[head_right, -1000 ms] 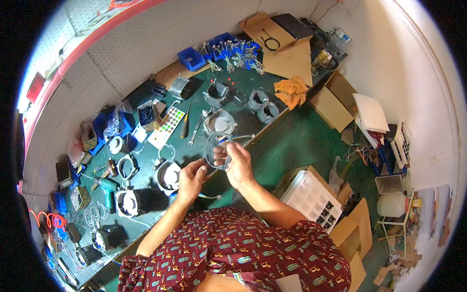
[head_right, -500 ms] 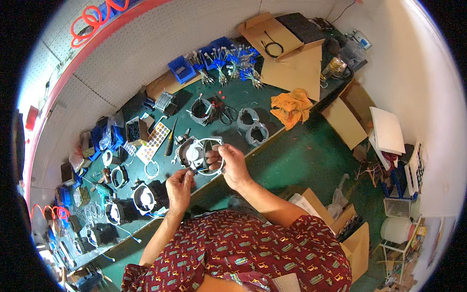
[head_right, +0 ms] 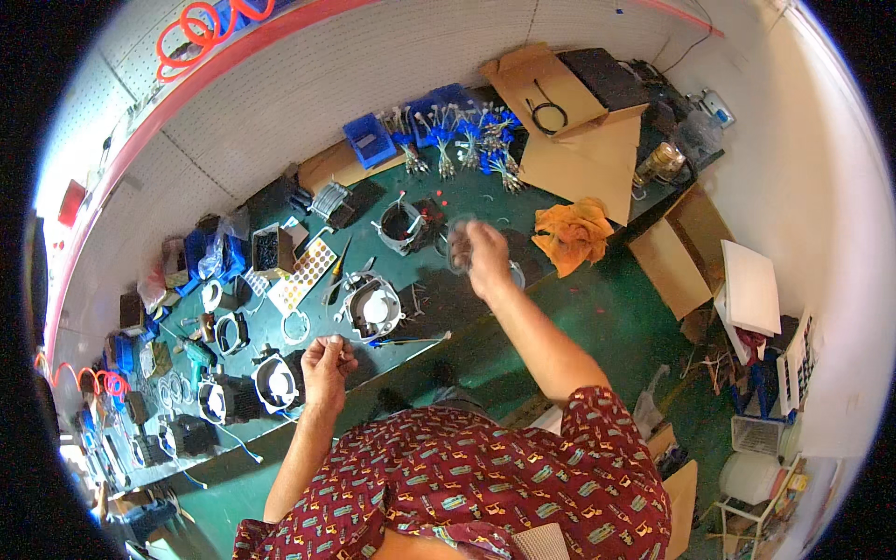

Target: The person assembles small electronic components on a workbench, connecting wires to circular housings and testing them. They then walk to a pallet and pick up several black cylindrical objects before returning to the workbench.

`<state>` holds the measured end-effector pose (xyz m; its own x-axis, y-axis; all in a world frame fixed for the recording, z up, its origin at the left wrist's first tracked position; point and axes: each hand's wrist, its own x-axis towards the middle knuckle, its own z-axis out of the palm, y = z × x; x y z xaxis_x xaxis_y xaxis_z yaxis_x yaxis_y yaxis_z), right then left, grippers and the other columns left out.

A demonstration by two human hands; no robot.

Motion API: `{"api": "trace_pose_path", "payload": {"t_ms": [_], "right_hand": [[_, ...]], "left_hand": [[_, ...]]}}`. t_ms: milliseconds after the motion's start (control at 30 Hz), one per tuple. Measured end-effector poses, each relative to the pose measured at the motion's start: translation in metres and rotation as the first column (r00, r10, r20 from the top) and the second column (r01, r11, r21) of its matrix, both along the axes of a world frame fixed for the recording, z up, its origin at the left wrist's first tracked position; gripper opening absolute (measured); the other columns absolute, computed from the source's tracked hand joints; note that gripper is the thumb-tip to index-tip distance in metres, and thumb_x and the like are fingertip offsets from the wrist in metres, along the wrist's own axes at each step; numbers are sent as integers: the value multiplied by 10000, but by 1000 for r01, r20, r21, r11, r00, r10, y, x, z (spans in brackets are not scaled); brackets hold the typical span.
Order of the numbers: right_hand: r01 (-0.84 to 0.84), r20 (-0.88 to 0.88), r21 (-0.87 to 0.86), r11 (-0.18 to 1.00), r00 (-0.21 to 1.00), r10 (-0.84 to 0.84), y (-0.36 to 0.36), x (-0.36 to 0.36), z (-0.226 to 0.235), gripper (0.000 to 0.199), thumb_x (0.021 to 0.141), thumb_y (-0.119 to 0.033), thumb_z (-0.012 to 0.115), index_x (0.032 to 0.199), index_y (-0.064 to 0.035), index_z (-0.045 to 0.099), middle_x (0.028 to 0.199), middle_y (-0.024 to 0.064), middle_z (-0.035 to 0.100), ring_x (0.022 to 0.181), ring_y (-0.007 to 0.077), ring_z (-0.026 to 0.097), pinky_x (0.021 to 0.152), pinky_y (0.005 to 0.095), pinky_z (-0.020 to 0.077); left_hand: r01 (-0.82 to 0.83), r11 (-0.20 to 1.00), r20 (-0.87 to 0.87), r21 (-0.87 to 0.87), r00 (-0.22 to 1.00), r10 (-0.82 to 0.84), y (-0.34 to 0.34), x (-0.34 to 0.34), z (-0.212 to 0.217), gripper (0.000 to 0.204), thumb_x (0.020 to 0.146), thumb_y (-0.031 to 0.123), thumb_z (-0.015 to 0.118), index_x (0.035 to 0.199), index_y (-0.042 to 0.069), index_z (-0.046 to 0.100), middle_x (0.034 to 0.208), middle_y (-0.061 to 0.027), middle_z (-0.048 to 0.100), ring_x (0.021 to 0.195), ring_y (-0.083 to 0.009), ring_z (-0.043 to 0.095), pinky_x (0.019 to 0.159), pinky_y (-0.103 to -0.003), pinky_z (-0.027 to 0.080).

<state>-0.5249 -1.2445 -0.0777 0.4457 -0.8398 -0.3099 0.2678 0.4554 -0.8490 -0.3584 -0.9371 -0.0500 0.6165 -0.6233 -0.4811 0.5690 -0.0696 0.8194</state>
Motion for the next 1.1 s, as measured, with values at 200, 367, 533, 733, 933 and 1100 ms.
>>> {"api": "trace_pose_path", "payload": {"t_ms": [200, 367, 533, 733, 933, 1100], "right_hand": [[118, -439, -608, 785, 774, -456, -108, -8, -46, 354, 918, -315, 701, 1057, 5, 637, 910, 92, 701, 747, 203, 628, 701, 352, 498], [-197, -365, -368, 909, 929, 54, 14, 0, -53, 249, 894, -113, 708, 1109, 9, 684, 937, 58, 708, 779, 114, 654, 639, 271, 537], [-426, -382, -319, 847, 876, 296, 115, -1, -50, 286, 885, -71, 726, 1155, -2, 661, 1001, 55, 703, 859, 115, 663, 732, 276, 560], [-475, -503, -439, 763, 833, 230, 130, 11, -49, 295, 817, -52, 774, 1090, 3, 678, 986, 83, 706, 845, 149, 681, 744, 294, 556], [-491, -545, -583, 647, 827, 137, 126, 17, -44, 197, 804, -70, 778, 967, 8, 696, 905, 106, 689, 796, 199, 686, 703, 324, 543], [-509, -554, -567, 648, 818, 157, 123, 16, -44, 145, 808, -68, 772, 909, 8, 703, 879, 105, 685, 772, 212, 678, 690, 328, 536]], "left_hand": [[-32, 998, -31, 54, 999, 33, 7, 3, -26, 141, 990, 191, 670, 925, 78, 619, 842, -30, 650, 686, -116, 597, 652, -271, 535], [-17, 997, -32, 80, 999, 19, 10, -3, -64, 153, 997, 184, 658, 933, 46, 647, 882, -49, 693, 706, -110, 610, 642, -266, 529], [-28, 996, -39, 85, 999, 31, -8, -18, -77, 160, 992, 190, 657, 927, 44, 661, 867, -39, 691, 699, -106, 602, 641, -271, 537], [-77, 995, -55, 69, 995, 81, -10, -22, -82, 148, 989, 189, 666, 904, 69, 649, 851, -24, 688, 675, -97, 587, 621, -272, 529], [-48, 991, -4, 122, 999, 49, -9, -21, -82, 156, 969, 173, 683, 896, 42, 640, 800, -38, 685, 605, -107, 583, 594, -262, 511], [-79, 983, -28, 165, 996, 85, -13, -25, -79, 182, 938, 151, 725, 892, 17, 611, 797, -63, 681, 613, -119, 604, 553, -257, 510]]}}
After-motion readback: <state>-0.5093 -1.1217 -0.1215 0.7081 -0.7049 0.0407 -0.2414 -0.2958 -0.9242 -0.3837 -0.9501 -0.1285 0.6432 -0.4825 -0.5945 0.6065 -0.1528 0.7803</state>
